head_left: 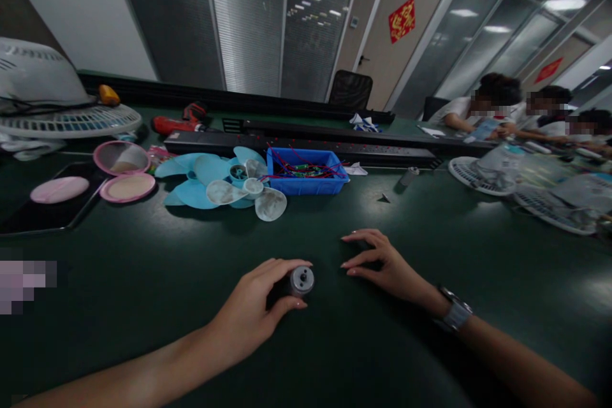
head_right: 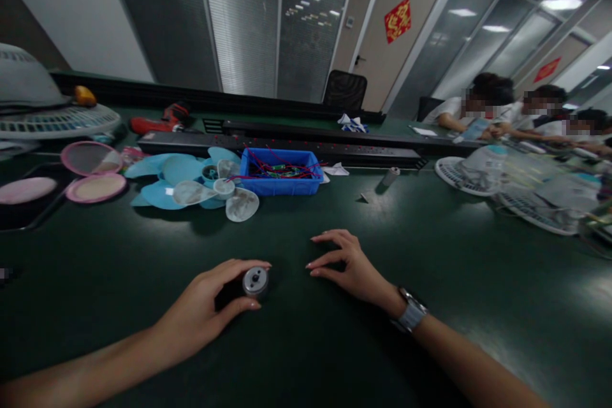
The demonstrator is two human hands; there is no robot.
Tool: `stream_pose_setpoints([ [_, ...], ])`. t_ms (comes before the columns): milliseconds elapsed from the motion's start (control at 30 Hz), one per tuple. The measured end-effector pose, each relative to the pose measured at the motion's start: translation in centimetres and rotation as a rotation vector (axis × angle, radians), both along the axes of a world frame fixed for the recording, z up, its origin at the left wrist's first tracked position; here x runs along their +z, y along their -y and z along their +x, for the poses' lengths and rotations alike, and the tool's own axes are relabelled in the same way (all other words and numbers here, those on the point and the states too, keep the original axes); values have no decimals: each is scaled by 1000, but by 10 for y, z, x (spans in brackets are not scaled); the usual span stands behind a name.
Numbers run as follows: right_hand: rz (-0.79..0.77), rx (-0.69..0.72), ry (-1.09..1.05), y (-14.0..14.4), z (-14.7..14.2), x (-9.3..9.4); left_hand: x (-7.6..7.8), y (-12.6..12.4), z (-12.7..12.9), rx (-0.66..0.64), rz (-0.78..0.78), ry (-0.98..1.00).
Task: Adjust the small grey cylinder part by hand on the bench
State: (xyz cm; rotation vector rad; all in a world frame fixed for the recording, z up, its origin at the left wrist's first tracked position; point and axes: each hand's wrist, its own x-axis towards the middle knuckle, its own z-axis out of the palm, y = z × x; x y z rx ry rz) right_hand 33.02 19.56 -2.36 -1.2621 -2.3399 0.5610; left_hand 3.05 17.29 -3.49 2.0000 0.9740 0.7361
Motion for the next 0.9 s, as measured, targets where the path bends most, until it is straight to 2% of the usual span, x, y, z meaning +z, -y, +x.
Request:
stream_pose_setpoints([
  [200,-51,19,-67,3,-2,1,1,0,0,-2,-1,2],
  [300,-42,-15,-67,4,-5,1,1,0,0,3,-2,13],
  [433,30,-42,-262,5,-25,12,0,0,1,4,13,23],
  [533,35,75,-419,7,-52,27,0,0,1,4,31,25],
  [667,35,187,-469,8,-85,37,1,0,2,6,54,42],
  [767,33,212,-465,6,-96,36,1,0,2,6,52,52],
  [900,38,200,-457,5,-97,34,1,0,2,4,49,65],
])
